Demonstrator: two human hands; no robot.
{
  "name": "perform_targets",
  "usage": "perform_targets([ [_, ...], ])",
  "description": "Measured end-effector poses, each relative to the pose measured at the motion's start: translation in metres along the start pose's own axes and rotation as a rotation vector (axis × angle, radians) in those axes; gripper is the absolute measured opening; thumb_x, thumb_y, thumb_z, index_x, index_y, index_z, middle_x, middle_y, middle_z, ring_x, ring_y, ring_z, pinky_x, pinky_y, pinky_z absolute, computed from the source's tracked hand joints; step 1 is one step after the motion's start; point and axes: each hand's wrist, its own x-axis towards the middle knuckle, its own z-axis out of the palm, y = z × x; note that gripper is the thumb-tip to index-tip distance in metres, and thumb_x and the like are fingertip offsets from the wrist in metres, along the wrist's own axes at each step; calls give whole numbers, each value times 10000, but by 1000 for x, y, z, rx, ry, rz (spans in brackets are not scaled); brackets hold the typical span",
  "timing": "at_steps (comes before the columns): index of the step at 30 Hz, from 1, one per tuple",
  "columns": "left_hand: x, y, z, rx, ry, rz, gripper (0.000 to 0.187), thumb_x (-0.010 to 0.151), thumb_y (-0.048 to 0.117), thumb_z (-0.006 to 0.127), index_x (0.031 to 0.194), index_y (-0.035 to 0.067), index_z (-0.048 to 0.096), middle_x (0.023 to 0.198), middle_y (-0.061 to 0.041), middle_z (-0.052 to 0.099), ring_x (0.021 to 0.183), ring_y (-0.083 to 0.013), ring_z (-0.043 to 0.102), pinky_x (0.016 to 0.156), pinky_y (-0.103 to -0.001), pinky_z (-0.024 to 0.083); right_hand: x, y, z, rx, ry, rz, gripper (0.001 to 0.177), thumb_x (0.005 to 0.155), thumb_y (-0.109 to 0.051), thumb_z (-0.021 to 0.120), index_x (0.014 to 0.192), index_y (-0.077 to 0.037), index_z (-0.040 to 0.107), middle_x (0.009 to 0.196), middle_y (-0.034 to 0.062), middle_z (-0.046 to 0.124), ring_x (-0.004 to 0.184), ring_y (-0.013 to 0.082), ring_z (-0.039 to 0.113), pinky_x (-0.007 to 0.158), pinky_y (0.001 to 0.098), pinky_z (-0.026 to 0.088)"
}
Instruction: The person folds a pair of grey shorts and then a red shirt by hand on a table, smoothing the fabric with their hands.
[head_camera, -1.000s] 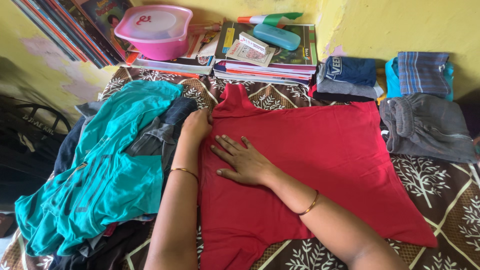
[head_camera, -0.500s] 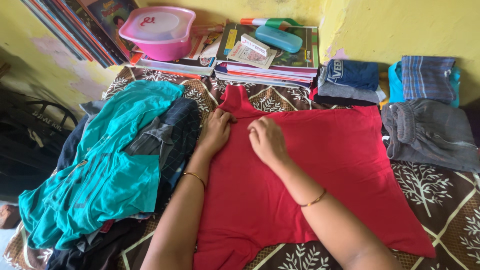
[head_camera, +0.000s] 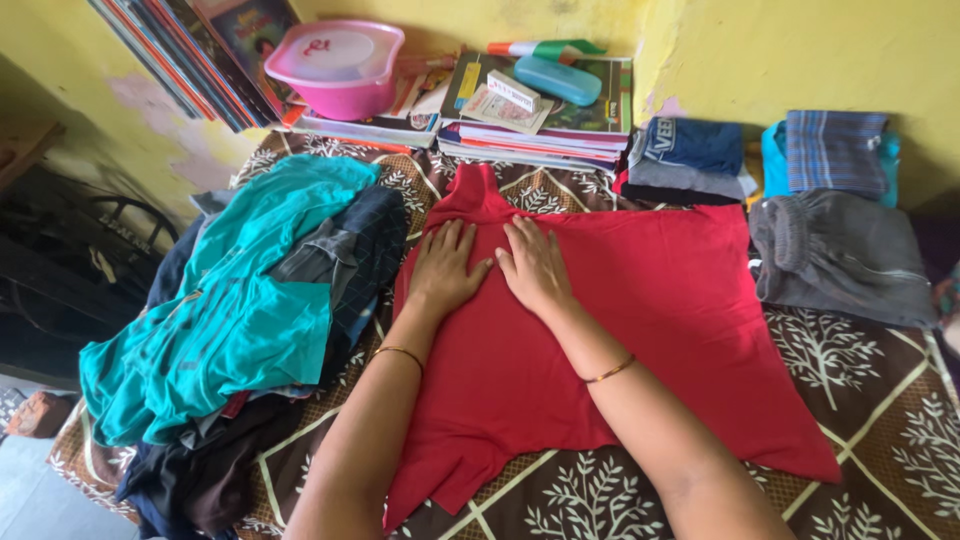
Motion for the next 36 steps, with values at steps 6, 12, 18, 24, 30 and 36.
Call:
perform_targets([
  [6,-1,-1,-2,75,-156,-33,836,967,657,418,1576,97,302,1655,-147,259,1537,-295,206,1236,-481,157,-67,-11,-25,-97,-222,91,839,1014,-577,389,1574,23,216,1684,196,123,1556,330,105,1193,622,127],
  [12,-2,16,-7,198,-191,-111,764,1004,594,376,1596,119,287,1658,-127,273,1524,-307,255,1243,-500,161,-109,59,-86,-235,-191,298,841,1038,-618,307,1590,5,187,1689,193,92,1560,336,83,1193,644,120],
  [18,-26,114,4,154,-129,41,660,1047,467,380,1556,49,340,1657,-176,275,1531,-324,246,1214,-528,194,-121,83,-92,-228,-69,402,839,1007,-598,368,1590,-7,240,1697,171,165,1574,295,141,1209,606,184],
  [24,-70,130,-17,-56,-151,40,798,992,610,389,1579,80,281,1665,-152,220,1545,-302,184,1226,-540,141,-133,99,-102,-196,-98,363,838,1003,-615,335,1607,-44,221,1698,154,143,1572,288,116,1218,594,140],
  [30,-108,75,-32,-24,-171,52,784,992,605,422,1582,104,295,1662,-152,217,1541,-296,173,1220,-550,126,-168,150,-129,-205,-50,371,818,1004,-600,336,1580,-28,236,1694,164,145,1553,308,117,1190,613,137],
  [36,-152,32,-69,-161,-97,133,377,966,377,556,1246,138,639,1400,-126,571,1300,-302,539,1089,-461,425,-193,68,-140,98,13,-56,441,978,-373,644,1285,-58,615,1367,120,609,1303,320,588,1092,461,490],
])
